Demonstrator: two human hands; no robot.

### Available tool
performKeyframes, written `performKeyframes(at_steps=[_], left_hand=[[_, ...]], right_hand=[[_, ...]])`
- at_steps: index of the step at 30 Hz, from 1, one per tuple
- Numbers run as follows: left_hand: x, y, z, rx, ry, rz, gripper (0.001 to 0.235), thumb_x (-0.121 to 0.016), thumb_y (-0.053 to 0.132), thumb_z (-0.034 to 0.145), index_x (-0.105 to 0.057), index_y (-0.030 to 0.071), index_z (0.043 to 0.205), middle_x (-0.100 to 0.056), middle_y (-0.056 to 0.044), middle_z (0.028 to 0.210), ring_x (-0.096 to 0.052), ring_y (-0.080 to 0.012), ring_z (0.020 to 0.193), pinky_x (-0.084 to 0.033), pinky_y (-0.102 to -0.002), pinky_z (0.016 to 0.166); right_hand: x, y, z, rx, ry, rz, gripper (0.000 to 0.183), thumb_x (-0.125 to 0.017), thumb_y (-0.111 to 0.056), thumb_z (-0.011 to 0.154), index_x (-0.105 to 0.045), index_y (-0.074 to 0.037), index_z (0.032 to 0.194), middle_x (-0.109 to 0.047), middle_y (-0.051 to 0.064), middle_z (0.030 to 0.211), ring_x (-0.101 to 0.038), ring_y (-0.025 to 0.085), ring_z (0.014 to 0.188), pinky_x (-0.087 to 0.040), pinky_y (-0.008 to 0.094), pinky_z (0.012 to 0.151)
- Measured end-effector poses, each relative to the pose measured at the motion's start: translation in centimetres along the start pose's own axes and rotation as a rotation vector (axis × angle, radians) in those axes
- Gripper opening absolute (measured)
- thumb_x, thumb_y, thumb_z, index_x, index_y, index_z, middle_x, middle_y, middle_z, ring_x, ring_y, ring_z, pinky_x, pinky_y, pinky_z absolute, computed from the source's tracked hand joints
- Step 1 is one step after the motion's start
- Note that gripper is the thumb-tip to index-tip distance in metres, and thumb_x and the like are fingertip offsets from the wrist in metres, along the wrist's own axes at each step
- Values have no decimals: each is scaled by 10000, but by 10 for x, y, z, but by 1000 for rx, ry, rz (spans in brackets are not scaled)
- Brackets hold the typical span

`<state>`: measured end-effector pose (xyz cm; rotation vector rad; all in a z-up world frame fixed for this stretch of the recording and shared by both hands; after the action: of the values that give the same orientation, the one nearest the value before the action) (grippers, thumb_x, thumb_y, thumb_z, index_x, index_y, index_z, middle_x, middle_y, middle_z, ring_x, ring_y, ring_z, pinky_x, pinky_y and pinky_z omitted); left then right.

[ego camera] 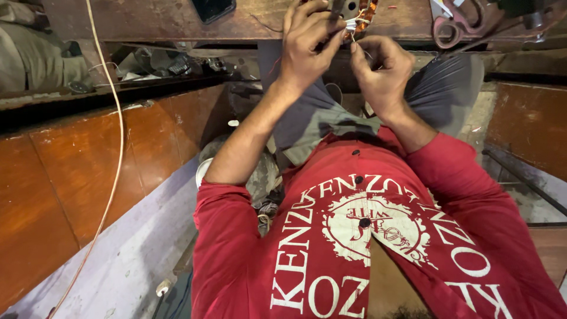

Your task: The person sits on the floor and works on a motor stator, stripping wire ends with pliers, twisting connections, and wrapping them with white tape. The person uses a screwdriver to adjust components and secures the wiring with tape.

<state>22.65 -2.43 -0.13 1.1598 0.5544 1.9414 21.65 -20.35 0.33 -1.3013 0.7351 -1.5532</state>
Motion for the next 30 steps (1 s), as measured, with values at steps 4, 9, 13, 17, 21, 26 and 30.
performKeyframes(at_steps=[4, 9, 13, 17, 21, 26, 30], left_hand=[[3, 3, 1, -5, 3, -5, 174, -837, 155, 884, -793, 122, 1049, -767, -32, 1076, -627, -257, 1201, -348, -485, 1137], [2, 2, 2, 23, -19, -15, 171, -838, 163, 886, -795, 117, 1045, -771, -26, 1061, -636, -248, 1178, -366, -463, 1099], [1, 2, 1, 12, -10, -2, 154, -833, 169, 896, -802, 129, 1042, -777, -9, 1057, -633, -239, 1184, -359, -479, 1106], [0, 0, 0, 14, -14, -3, 161, -833, 177, 901, -805, 132, 1053, -776, -7, 1065, -631, -229, 1191, -358, -490, 1120], [1, 3, 0, -1, -1, 1, 169, -835, 177, 899, -796, 135, 1058, -773, -12, 1062, -626, -236, 1194, -354, -490, 1123], [6, 2, 0, 70, 15, -24, 372, -826, 188, 918, -703, 38, 1235, -732, -63, 1149, -620, -257, 1195, -371, -504, 1125], [5, 15, 5, -51, -69, 63, 299, -804, 133, 891, -760, 94, 1184, -742, -26, 1067, -637, -268, 1202, -359, -536, 1140]], right_hand=[[-3, 4, 0, -9, -9, 22, 90, -807, -11, 1010, -722, 18, 1019, -676, 34, 794, -549, 48, 661, -433, 239, 587], [-6, 9, 3, -24, -1, 16, 88, -812, -21, 1014, -730, 11, 1017, -668, 26, 775, -544, 44, 655, -436, 234, 587], [-8, 8, 6, 28, 13, -3, 96, -825, -23, 1020, -735, 9, 1027, -685, 29, 788, -539, 48, 652, -423, 235, 587], [-9, 11, 6, 10, 46, 12, 118, -833, -13, 1020, -718, 9, 1023, -692, 38, 801, -513, 60, 644, -401, 232, 577], [-7, 7, 2, 24, 49, 85, 115, -811, -8, 1051, -698, 15, 1061, -703, 53, 874, -602, 61, 718, -463, 220, 622], [-7, -4, 2, 101, 54, 197, 85, -780, 9, 1105, -696, 13, 1117, -701, 73, 953, -660, 98, 825, -532, 256, 726], [-13, -5, 13, 126, 3, 40, 98, -818, 19, 1036, -726, 20, 1070, -686, 68, 878, -586, 91, 721, -455, 252, 634]])
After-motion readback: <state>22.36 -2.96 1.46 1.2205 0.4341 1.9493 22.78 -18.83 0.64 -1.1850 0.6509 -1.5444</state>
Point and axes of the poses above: each hand's wrist, its own z-axis towards the middle knuckle, its own x-axis out of the back of the hand, y = z × x, the point moved 8 cm from there along z, towards the middle knuckle
